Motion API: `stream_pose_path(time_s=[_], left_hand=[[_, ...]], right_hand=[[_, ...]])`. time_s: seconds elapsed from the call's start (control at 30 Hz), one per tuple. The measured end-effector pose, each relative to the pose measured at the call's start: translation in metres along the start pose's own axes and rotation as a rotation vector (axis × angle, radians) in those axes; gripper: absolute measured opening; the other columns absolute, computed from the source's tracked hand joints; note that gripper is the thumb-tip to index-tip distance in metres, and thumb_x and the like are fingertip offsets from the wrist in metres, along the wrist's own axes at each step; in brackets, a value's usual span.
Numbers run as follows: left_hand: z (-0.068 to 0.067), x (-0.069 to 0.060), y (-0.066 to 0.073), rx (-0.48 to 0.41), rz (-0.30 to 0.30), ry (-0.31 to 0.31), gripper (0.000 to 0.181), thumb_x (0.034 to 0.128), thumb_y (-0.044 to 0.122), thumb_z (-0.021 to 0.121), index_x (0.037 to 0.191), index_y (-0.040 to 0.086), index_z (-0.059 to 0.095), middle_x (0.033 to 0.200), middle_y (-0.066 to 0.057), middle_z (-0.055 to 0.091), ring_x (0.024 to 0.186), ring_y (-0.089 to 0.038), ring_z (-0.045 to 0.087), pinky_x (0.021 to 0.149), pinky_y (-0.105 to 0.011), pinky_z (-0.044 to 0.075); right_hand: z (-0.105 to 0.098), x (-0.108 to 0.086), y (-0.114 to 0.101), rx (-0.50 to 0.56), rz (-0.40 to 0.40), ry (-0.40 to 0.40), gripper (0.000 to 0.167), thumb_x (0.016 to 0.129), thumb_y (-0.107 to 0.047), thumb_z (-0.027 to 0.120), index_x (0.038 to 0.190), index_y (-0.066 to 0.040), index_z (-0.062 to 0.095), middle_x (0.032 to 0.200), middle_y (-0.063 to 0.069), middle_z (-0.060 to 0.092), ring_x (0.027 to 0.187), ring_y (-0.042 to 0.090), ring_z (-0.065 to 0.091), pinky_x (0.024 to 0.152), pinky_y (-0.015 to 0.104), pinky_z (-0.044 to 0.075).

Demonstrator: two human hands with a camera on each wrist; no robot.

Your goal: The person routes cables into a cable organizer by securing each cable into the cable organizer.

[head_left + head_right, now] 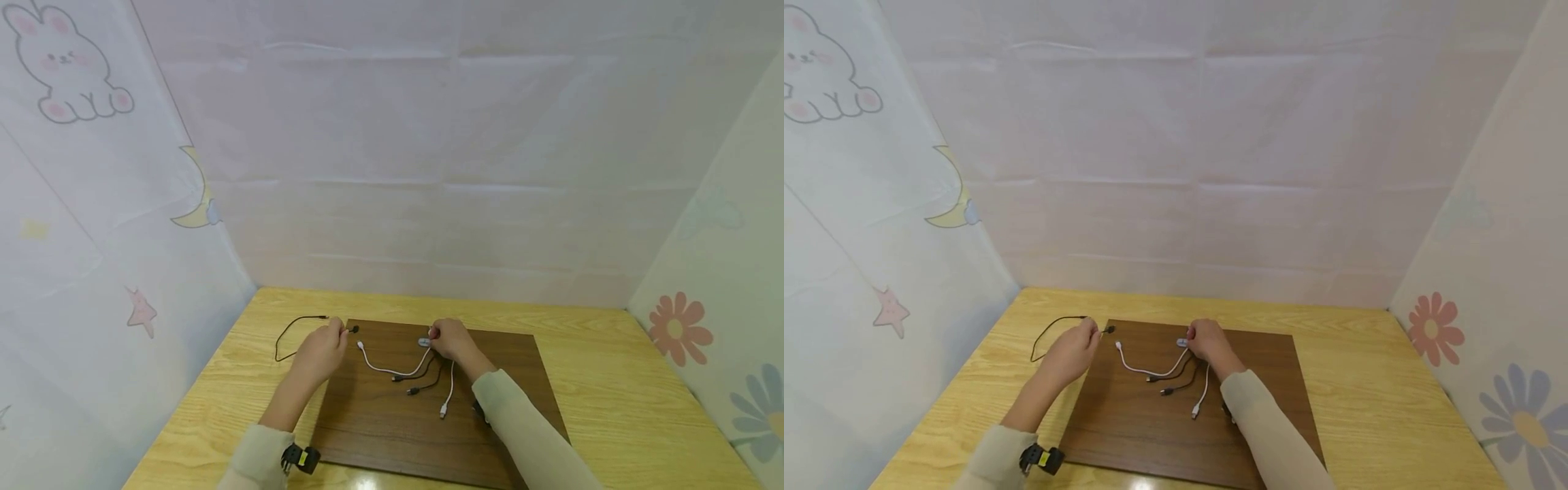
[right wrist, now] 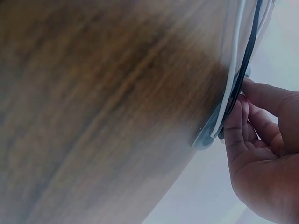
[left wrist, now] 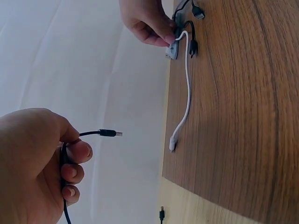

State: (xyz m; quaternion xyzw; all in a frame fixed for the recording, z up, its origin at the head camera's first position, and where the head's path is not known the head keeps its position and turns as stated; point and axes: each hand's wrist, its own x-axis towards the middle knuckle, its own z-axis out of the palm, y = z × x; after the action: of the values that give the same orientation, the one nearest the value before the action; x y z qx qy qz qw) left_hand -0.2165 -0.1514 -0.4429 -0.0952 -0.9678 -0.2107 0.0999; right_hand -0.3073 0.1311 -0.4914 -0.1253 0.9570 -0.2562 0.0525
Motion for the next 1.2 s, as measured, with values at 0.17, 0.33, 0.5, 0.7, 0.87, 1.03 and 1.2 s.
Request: stream_pose_path(time_s=[0.17,0.33,0.5,0.7,0.87,1.03,1.2], left_hand=[[0.004,0.002,0.007,-0.009,0.032,0.015,0.014,0.1056,0.014,0.052,0.095,0.005,0.054,0.067,0.000,0.049,0.055,-0.013,0.043,0.048,-0.026,0.037],[0.008,0.006,0.013,0.004,0.066,0.048,0.012,0.1047,0.014,0.054,0.098,0.004,0.057,0.071,0.000,0.053,0.058,-0.013,0.046,0.051,-0.026,0.040],[0.011,0.008,0.018,0.017,0.100,0.069,0.013,0.1048,0.014,0.055,0.096,0.005,0.054,0.070,0.000,0.051,0.058,-0.013,0.045,0.050,-0.026,0.039],[0.015,0.011,0.023,0.027,0.124,0.075,0.015,0.1061,0.016,0.053,0.097,0.004,0.054,0.071,0.000,0.052,0.059,-0.013,0.047,0.051,-0.027,0.040],[0.019,0.016,0.027,0.014,0.142,0.070,0.015,0.1072,0.016,0.051,0.100,0.003,0.054,0.073,0.000,0.053,0.060,-0.014,0.048,0.052,-0.027,0.042],[0.027,0.020,0.031,0.008,0.197,0.093,0.012,0.1059,0.013,0.054,0.101,0.002,0.055,0.072,0.000,0.053,0.057,-0.012,0.046,0.048,-0.025,0.040],[0.033,0.023,0.037,0.011,0.241,0.112,0.010,0.1047,0.012,0.056,0.100,0.003,0.055,0.073,0.000,0.055,0.059,-0.013,0.049,0.051,-0.027,0.042]], right_hand=[[0.003,-0.001,0.001,0.020,0.007,0.013,0.009,0.092,-0.012,0.074,0.087,-0.009,0.067,0.084,0.004,0.064,0.073,0.019,0.054,0.066,0.033,0.048],[0.002,-0.003,0.000,0.015,0.009,0.027,0.006,0.092,-0.011,0.074,0.092,-0.008,0.069,0.088,0.005,0.066,0.076,0.020,0.055,0.070,0.036,0.050],[0.001,-0.006,-0.003,0.010,0.004,0.045,0.008,0.092,-0.013,0.073,0.096,-0.007,0.071,0.093,0.007,0.068,0.080,0.021,0.058,0.074,0.038,0.052],[-0.006,-0.011,-0.014,0.073,-0.042,0.055,0.012,0.097,-0.021,0.069,0.098,-0.009,0.073,0.093,0.003,0.070,0.079,0.018,0.060,0.071,0.037,0.053],[-0.013,-0.014,-0.030,0.296,-0.080,-0.005,0.030,0.104,-0.030,0.058,0.089,-0.009,0.073,0.087,0.012,0.072,0.078,0.026,0.069,0.068,0.035,0.054],[-0.018,-0.017,-0.047,0.504,-0.043,-0.069,0.038,0.105,-0.039,0.055,0.092,-0.009,0.075,0.093,0.018,0.073,0.083,0.031,0.073,0.078,0.044,0.060],[-0.018,-0.018,-0.055,0.582,0.000,-0.091,0.040,0.104,-0.040,0.056,0.096,-0.005,0.075,0.093,0.018,0.073,0.080,0.028,0.072,0.078,0.047,0.061]])
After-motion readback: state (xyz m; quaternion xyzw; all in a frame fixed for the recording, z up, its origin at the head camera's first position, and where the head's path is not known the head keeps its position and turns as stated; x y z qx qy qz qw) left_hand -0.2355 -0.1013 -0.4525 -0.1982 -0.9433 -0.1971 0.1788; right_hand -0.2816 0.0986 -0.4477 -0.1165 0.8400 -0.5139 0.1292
